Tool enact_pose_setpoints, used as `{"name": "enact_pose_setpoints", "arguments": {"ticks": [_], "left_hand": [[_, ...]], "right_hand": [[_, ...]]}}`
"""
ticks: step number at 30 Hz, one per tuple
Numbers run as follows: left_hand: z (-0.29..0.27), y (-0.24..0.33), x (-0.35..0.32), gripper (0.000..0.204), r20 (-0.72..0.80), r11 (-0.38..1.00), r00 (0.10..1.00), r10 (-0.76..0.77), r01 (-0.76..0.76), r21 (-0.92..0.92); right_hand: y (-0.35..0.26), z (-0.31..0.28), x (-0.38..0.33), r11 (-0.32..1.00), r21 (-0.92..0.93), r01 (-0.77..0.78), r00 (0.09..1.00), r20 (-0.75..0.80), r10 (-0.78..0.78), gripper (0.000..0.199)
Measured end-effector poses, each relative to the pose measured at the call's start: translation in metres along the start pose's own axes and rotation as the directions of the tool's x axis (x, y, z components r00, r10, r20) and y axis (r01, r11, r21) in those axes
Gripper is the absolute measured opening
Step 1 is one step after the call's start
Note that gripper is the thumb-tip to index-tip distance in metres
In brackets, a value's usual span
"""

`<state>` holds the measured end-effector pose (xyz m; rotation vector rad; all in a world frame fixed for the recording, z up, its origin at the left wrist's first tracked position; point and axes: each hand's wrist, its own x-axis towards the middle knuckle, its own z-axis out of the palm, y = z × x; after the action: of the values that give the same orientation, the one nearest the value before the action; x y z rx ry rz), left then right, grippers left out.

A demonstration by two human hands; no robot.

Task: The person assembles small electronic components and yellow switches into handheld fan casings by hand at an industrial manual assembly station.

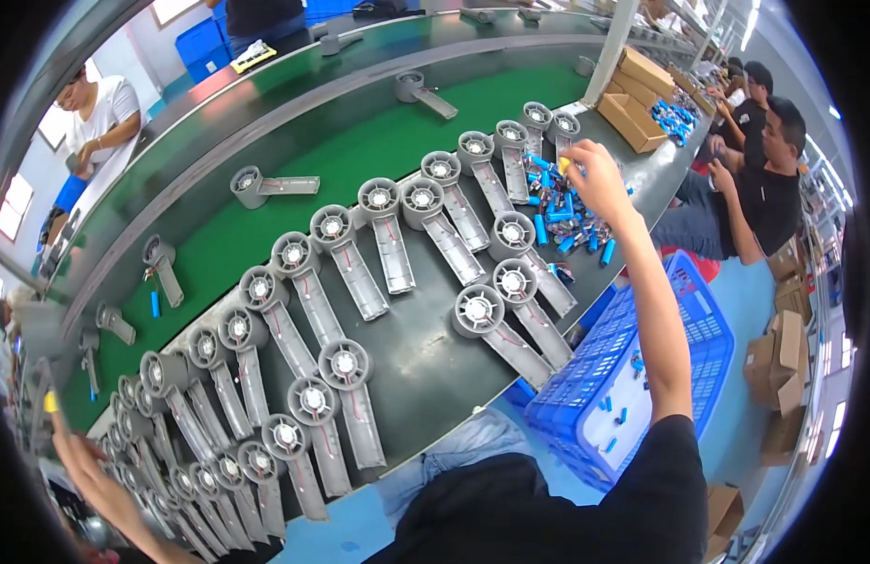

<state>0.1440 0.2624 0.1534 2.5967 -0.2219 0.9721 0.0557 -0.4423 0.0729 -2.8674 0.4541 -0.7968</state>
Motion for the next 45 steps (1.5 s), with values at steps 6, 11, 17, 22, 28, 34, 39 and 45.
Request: {"name": "enact_pose_setpoints", "arguments": {"ticks": [6, 11, 17, 22, 28, 34, 39, 45], "left_hand": [[0.009, 0.191, -0.119, 0.04, 0.547, 0.955, 0.809, 0.216, -0.058, -0.291], [0.03, 0.267, -0.184, 0.046, 0.553, 0.893, 0.784, 0.281, -0.003, -0.45], [0.065, 0.292, -0.22, 0.044, 0.603, 0.93, 0.782, 0.16, 0.086, -0.358], [0.061, 0.28, -0.217, 0.046, 0.592, 0.932, 0.777, 0.213, 0.021, -0.363], [0.062, 0.256, -0.18, 0.039, 0.333, 0.853, 0.908, 0.256, -0.049, -0.52], [0.063, 0.256, -0.169, 0.022, 0.333, 0.799, 0.921, 0.2, 0.043, -0.599], [0.067, 0.251, -0.166, 0.015, 0.254, 0.779, 0.934, 0.253, -0.041, -0.626], [0.075, 0.264, -0.144, 0.01, 0.134, 0.725, 0.958, 0.254, -0.097, -0.682]], "right_hand": [[0.036, 0.033, 0.037, 0.995, -0.041, -0.086, 0.978, 0.186, 0.092, 0.029], [0.036, 0.06, 0.052, 0.999, 0.026, 0.025, 0.965, 0.262, -0.031, 0.036], [0.031, 0.049, 0.029, 0.985, -0.121, 0.124, 0.99, -0.048, -0.13, 0.036], [-0.013, -0.008, 0.008, 0.86, 0.511, 0.008, 0.965, -0.231, 0.128, 0.036], [-0.052, -0.032, -0.019, 0.751, 0.65, 0.116, 0.949, -0.296, 0.11, 0.033], [-0.03, -0.011, -0.036, 0.592, 0.8, -0.096, 0.981, -0.025, 0.193, 0.027], [-0.032, -0.023, -0.05, 0.64, 0.765, -0.072, 0.988, -0.035, 0.153, 0.028], [-0.038, -0.041, -0.052, 0.401, 0.907, 0.131, 0.945, -0.237, 0.227, 0.029]]}}
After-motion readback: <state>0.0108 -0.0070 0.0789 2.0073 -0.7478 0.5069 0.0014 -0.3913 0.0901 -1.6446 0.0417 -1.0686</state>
